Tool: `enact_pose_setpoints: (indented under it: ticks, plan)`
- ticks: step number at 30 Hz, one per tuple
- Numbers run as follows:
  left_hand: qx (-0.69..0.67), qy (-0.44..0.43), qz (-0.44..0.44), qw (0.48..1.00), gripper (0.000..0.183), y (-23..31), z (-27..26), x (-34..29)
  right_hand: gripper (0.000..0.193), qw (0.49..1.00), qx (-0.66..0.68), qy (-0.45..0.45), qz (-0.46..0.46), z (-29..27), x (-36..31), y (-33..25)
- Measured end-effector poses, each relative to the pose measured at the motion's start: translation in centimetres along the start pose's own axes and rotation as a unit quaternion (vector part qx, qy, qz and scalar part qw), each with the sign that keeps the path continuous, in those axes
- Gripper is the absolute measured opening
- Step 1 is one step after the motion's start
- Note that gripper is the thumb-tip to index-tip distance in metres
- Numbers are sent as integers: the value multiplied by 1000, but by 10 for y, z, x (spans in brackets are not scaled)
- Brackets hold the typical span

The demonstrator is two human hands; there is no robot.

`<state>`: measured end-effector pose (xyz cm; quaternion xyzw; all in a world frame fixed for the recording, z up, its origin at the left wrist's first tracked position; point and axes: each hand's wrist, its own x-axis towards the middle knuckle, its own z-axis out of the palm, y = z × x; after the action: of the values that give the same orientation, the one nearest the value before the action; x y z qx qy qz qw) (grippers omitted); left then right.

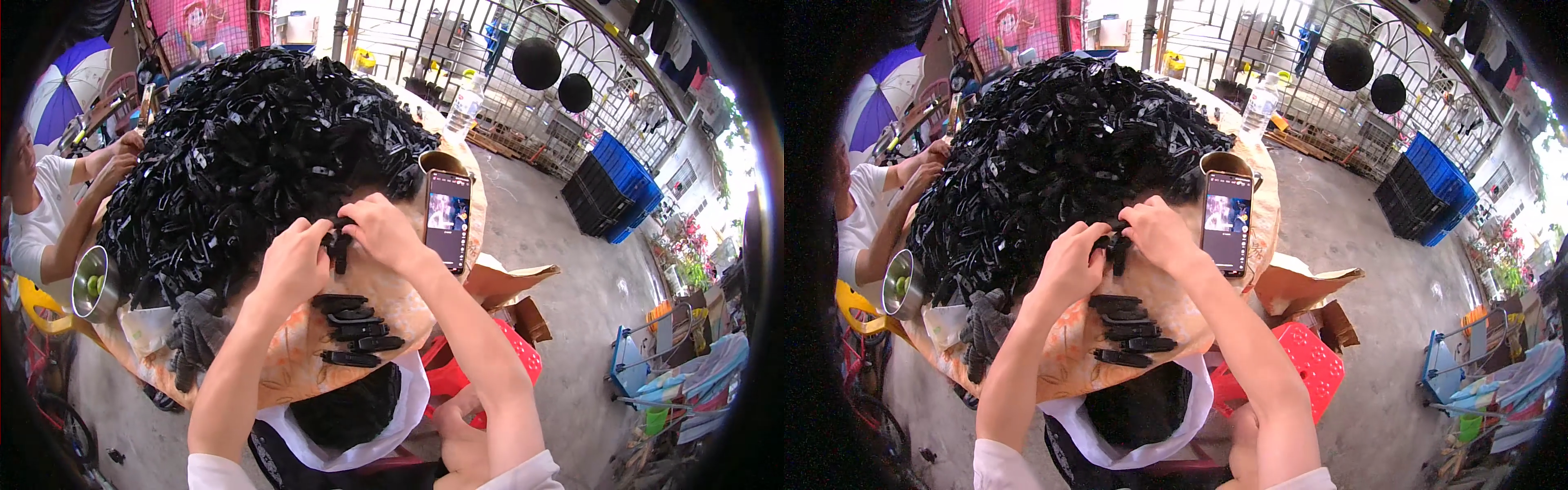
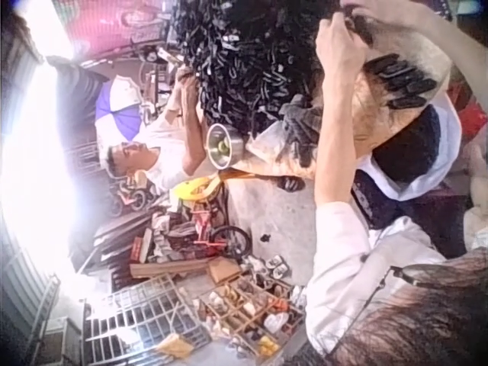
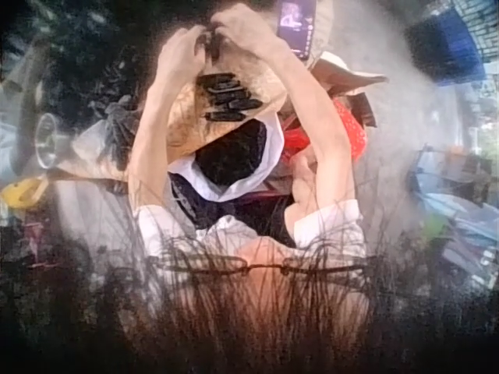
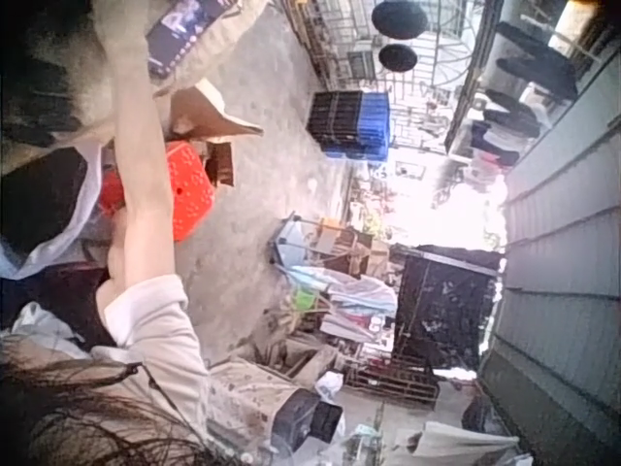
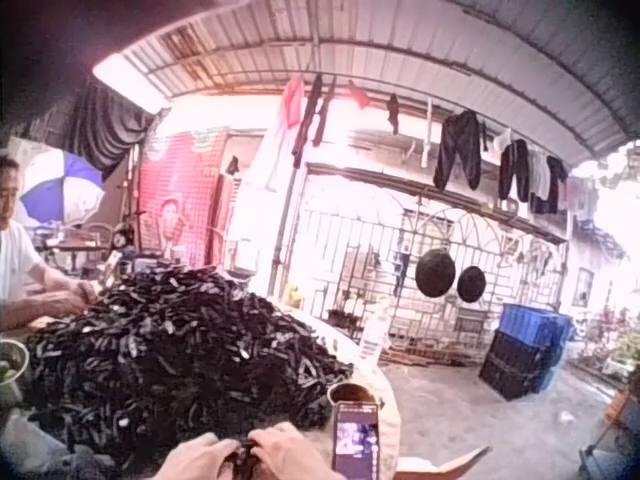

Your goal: The person assembles small plastic components together by hand, stacks the assembled pieces on the table, and periodically interacts with a smartphone screen.

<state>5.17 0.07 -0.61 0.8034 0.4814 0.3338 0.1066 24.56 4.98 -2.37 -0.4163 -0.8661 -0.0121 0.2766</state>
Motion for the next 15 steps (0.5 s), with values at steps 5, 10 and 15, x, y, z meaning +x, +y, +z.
enact_pose_setpoints:
  ticks: [5,10,15]
  plan:
    - [14,-45,17,999,33,-1,6,-3,21,979,-162,-8,122,0,-9,-39]
    - [7,-73,7,997,30,0,3,1,19,984,-2,2,180,-2,-23,-38]
    - [54,-50,38,997,39,11,7,-3,17,984,41,102,137,7,-34,-30]
